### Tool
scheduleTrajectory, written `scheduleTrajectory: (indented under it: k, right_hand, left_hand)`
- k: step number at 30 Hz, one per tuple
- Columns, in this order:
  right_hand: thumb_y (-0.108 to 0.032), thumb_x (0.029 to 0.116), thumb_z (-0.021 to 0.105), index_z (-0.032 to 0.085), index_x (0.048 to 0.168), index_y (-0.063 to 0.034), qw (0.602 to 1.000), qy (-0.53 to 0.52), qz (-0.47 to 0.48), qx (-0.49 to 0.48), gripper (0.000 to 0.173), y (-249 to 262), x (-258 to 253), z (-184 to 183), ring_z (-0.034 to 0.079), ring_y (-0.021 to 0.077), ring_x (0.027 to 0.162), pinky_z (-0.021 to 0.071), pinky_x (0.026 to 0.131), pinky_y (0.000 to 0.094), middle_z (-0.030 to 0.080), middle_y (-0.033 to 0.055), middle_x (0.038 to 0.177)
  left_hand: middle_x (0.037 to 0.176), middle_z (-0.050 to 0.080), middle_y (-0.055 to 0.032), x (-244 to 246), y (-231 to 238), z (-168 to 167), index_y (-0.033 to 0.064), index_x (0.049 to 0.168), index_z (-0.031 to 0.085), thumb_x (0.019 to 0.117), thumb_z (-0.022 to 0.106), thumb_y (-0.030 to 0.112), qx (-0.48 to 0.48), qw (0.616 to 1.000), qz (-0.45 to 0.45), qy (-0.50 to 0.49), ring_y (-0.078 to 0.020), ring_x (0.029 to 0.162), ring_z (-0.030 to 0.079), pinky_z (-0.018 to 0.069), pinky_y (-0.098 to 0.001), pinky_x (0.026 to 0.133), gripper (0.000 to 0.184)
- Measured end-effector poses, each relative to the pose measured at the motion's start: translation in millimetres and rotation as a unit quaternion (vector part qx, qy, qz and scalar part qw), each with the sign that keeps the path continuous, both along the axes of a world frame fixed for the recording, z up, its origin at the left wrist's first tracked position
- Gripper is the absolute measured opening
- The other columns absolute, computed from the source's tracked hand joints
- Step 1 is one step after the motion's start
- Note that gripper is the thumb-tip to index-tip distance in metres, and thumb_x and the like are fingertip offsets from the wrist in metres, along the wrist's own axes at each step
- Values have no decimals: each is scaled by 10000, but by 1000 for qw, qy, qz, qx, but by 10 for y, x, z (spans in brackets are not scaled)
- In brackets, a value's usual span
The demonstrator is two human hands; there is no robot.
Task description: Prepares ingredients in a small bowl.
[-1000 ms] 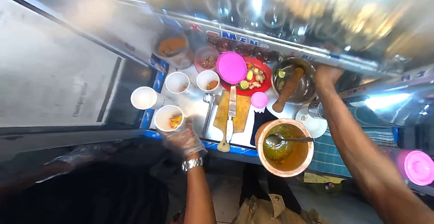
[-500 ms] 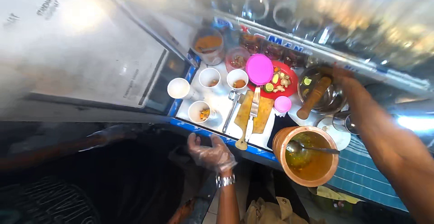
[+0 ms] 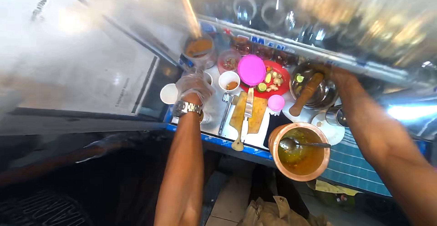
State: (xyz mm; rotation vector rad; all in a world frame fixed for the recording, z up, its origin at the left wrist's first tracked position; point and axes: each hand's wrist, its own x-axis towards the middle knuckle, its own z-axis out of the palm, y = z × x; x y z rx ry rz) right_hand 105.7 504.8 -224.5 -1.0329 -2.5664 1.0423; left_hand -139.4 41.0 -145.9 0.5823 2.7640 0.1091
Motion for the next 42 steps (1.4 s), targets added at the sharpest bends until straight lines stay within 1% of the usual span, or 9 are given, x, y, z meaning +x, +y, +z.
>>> scheduleTrajectory:
  k: [4, 7, 9, 11, 14, 18, 25, 35, 42]
  right_hand:
    - [-280, 1052, 540, 610, 1371, -48, 985, -112, -31, 129, 401, -152, 11, 311, 553, 200, 1335, 417, 1135, 349, 615, 143, 1404]
    - [-227, 1058, 523, 622, 1178, 173, 921, -4, 277, 273, 429, 459, 166, 232, 699, 365, 998, 563, 841, 284, 664, 366, 1067]
    - [-232, 1073, 495, 556, 1409, 11, 981, -110, 8, 158, 419, -88, 132, 338, 548, 220, 1337, 427, 1112, 286, 585, 209, 1413]
    - [-215, 1074, 487, 512, 1469, -47, 991, -85, -99, 38, 429, -332, 120, 462, 474, 101, 1385, 363, 1153, 221, 541, 110, 1485]
    - [-87, 1064, 488, 475, 1446, 22, 970, 91, -169, -147, 397, -447, 115, 550, 533, 64, 1259, 439, 1042, 170, 559, 116, 1403]
    - [-21, 1056, 490, 497, 1362, 33, 885, 232, -284, -287, 310, -518, 84, 574, 601, 109, 1054, 532, 892, 228, 598, 115, 1219]
    - [-60, 1077, 455, 484, 1334, -17, 818, 319, -338, -339, 263, -617, 164, 760, 616, 122, 928, 566, 786, 266, 599, 89, 1111]
    - [-97, 1055, 475, 540, 1168, -43, 867, 274, -291, -298, 141, -1144, 492, 1235, 634, 105, 666, 576, 631, 265, 659, 37, 860]
    - [-234, 1053, 581, 701, 1135, -126, 898, 215, -185, -335, 180, -1795, 806, 1596, 613, 42, 654, 540, 615, 198, 713, -19, 952]
  left_hand:
    - [1421, 557, -248, 121, 74, -56, 183, 1415, 590, 830, 777, 325, 11, 1000, 28, -2, -499, 1233, 569, 447, -749, 914, 630]
    - [1445, 515, -291, 193, 88, -20, 136, 1433, 558, 851, 741, 351, 29, 996, 86, 8, -526, 1271, 531, 429, -752, 950, 646]
    - [1513, 437, -296, 242, 78, 70, 162, 1468, 530, 844, 730, 376, 55, 989, 137, 27, -526, 1329, 479, 412, -735, 993, 689]
    - [1552, 402, -238, 308, 70, 196, 243, 1451, 549, 793, 757, 394, 82, 980, 173, 58, -465, 1364, 461, 431, -669, 1015, 706]
    - [1539, 422, -204, 485, 72, 459, 300, 1470, 533, 725, 793, 423, 123, 969, 195, 90, -398, 1370, 460, 424, -584, 1045, 799]
    - [1521, 449, -212, 928, 149, 735, 216, 1515, 469, 657, 852, 425, 251, 949, 176, 80, -357, 1385, 454, 385, -524, 1110, 962]
    - [1454, 538, -145, 1498, 627, 381, 224, 1477, 521, 662, 893, 327, 351, 932, 89, 19, -304, 1292, 561, 503, -507, 1016, 902]
    - [1443, 577, -85, 1745, 1207, -57, 203, 1455, 543, 641, 880, 165, 390, 920, 27, -14, -266, 1315, 558, 465, -502, 1081, 882]
    - [1534, 473, -156, 1912, 872, 40, 194, 1560, 376, 708, 892, 126, 455, 890, 10, -26, -403, 1312, 537, 494, -605, 1015, 999]
